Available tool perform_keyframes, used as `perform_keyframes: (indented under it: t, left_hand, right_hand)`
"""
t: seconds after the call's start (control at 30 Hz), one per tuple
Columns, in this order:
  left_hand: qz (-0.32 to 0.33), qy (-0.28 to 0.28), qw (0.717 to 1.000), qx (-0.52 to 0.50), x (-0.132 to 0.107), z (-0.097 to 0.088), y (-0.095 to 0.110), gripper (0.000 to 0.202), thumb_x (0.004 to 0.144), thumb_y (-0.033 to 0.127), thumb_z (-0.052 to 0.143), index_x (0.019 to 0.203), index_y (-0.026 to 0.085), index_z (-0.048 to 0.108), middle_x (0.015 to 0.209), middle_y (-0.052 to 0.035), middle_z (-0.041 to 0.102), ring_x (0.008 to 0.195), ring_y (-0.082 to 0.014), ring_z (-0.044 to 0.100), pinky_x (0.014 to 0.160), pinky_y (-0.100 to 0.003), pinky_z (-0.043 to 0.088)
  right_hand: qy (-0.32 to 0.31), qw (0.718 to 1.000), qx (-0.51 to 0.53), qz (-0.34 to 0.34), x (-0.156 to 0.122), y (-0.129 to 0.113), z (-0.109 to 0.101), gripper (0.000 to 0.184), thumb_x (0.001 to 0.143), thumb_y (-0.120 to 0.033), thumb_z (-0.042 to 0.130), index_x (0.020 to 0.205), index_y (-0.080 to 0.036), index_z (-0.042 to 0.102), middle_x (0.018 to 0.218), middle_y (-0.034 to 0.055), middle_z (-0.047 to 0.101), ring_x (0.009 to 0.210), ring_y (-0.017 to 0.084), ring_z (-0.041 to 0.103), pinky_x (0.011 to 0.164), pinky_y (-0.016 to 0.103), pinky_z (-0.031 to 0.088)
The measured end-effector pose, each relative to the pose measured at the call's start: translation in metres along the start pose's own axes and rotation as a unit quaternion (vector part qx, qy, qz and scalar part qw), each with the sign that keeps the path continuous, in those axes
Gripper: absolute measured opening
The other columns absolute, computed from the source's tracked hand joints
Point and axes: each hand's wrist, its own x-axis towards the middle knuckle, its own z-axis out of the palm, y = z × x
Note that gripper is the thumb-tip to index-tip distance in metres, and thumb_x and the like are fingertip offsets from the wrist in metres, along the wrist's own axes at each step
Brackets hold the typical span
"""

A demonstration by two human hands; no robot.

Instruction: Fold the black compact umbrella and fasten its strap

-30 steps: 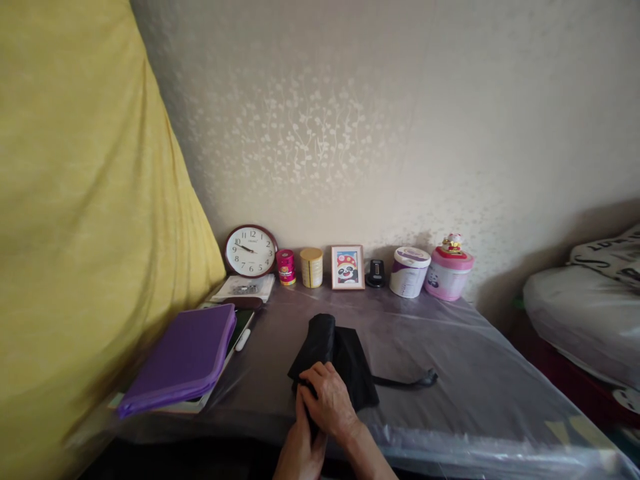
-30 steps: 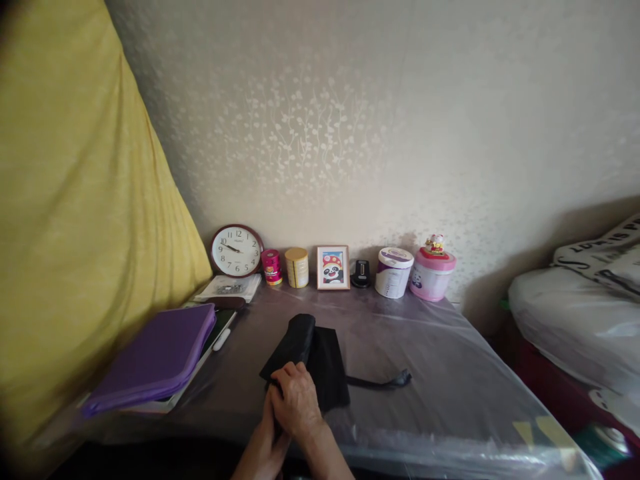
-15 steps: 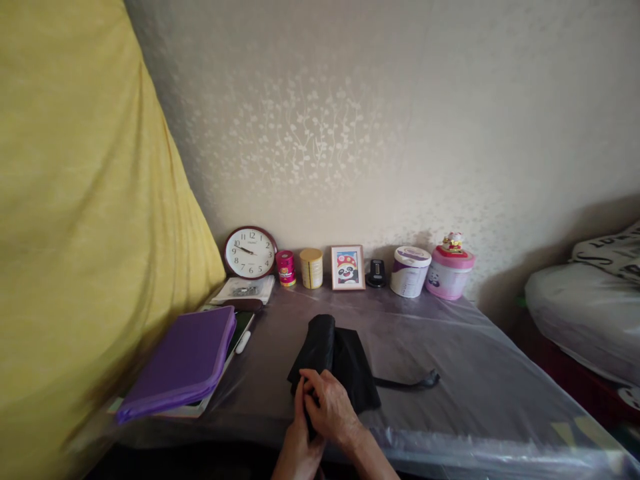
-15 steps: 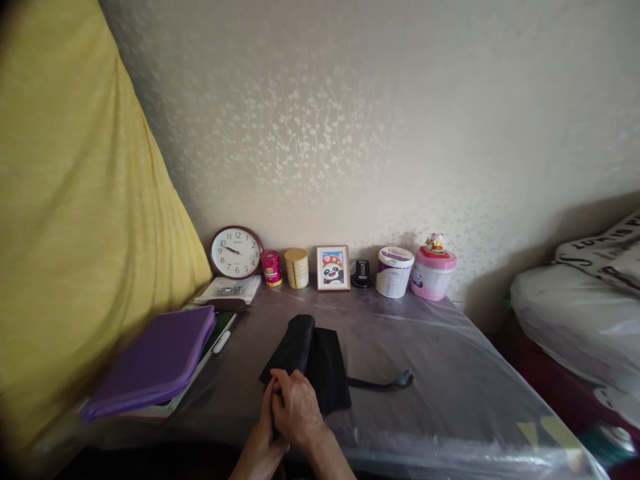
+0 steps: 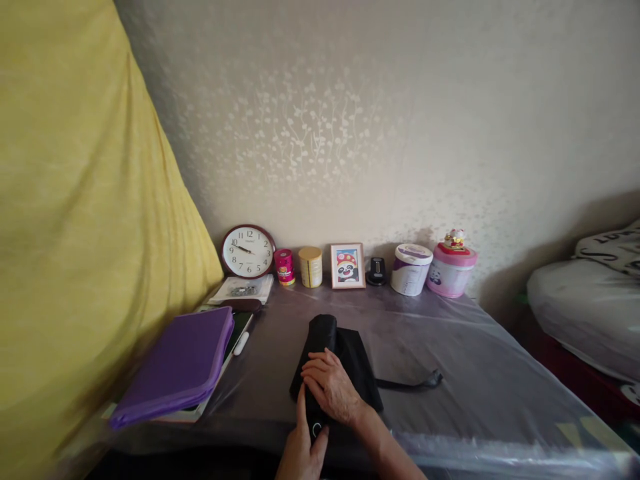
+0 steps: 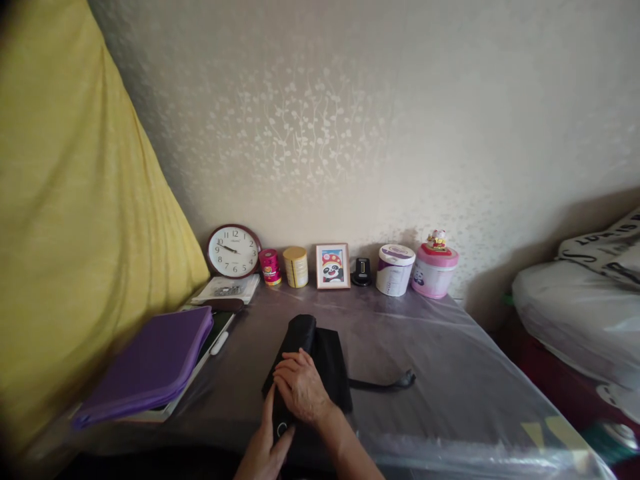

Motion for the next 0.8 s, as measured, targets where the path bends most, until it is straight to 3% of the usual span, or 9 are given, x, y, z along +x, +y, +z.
perform_keyframes:
  t: [0.07,0.27,0.43,0.53,0.63,0.8]
  left_hand:
    - [-0.008,0.003,1.000,0.000,-0.001,-0.001,0.003,0.073,0.079,0.030,0.041,0.139,0.008,0.004,0.125,-0.0142,0.052,0.112,-0.0175,0.053,0.094,-0.024,0.037]
    - [-0.003,-0.013,1.000,-0.001,-0.002,-0.004,0.005,0.074,0.080,0.029,0.041,0.139,0.008,0.001,0.130,-0.0152,0.047,0.117,-0.0160,0.048,0.097,-0.025,0.033]
    - [0.000,-0.039,0.999,-0.022,-0.001,-0.007,0.006,0.074,0.082,0.026,0.040,0.139,0.011,-0.004,0.126,-0.0148,0.051,0.115,-0.0157,0.050,0.098,-0.029,0.033]
    - [-0.011,-0.044,0.999,-0.027,-0.001,-0.007,0.007,0.076,0.082,0.029,0.043,0.140,0.012,-0.004,0.127,-0.0136,0.051,0.113,-0.0158,0.052,0.096,-0.027,0.035]
    - [-0.025,-0.020,0.999,-0.024,-0.004,-0.006,0.011,0.079,0.080,0.035,0.048,0.140,0.015,0.001,0.121,-0.0107,0.056,0.105,-0.0163,0.057,0.090,-0.024,0.040]
    - [-0.060,-0.003,0.998,-0.013,-0.008,-0.006,0.019,0.079,0.081,0.042,0.046,0.141,0.020,0.000,0.081,-0.0013,0.067,0.065,-0.0136,0.064,0.070,-0.023,0.047]
  right_hand:
    - [-0.015,1.000,-0.023,-0.005,0.012,0.012,0.005,0.023,0.088,-0.020,0.042,0.092,-0.024,0.064,0.097,-0.0024,0.066,0.114,0.013,0.044,0.106,0.038,0.016]
    - [-0.029,0.996,-0.082,0.028,0.050,0.049,0.013,0.025,0.088,-0.020,0.041,0.085,-0.024,0.066,0.099,-0.0017,0.067,0.114,0.014,0.044,0.103,0.040,0.017]
    - [0.031,0.988,-0.104,0.106,0.064,0.067,0.015,0.026,0.088,-0.022,0.040,0.102,-0.022,0.062,0.116,0.0033,0.059,0.118,0.016,0.041,0.103,0.038,0.021]
    - [0.109,0.973,-0.063,0.192,0.058,0.079,0.012,0.029,0.084,-0.023,0.044,0.111,-0.019,0.056,0.123,0.0078,0.053,0.117,0.019,0.043,0.100,0.038,0.027]
    - [0.189,0.939,0.009,0.287,0.037,0.098,0.001,0.031,0.080,-0.022,0.047,0.108,-0.014,0.057,0.117,0.0118,0.057,0.111,0.020,0.048,0.096,0.036,0.034]
    - [0.222,0.902,0.052,0.366,-0.012,0.119,-0.021,0.032,0.078,-0.031,0.042,0.093,-0.014,0.063,0.091,0.0113,0.066,0.089,0.022,0.060,0.081,0.036,0.044]
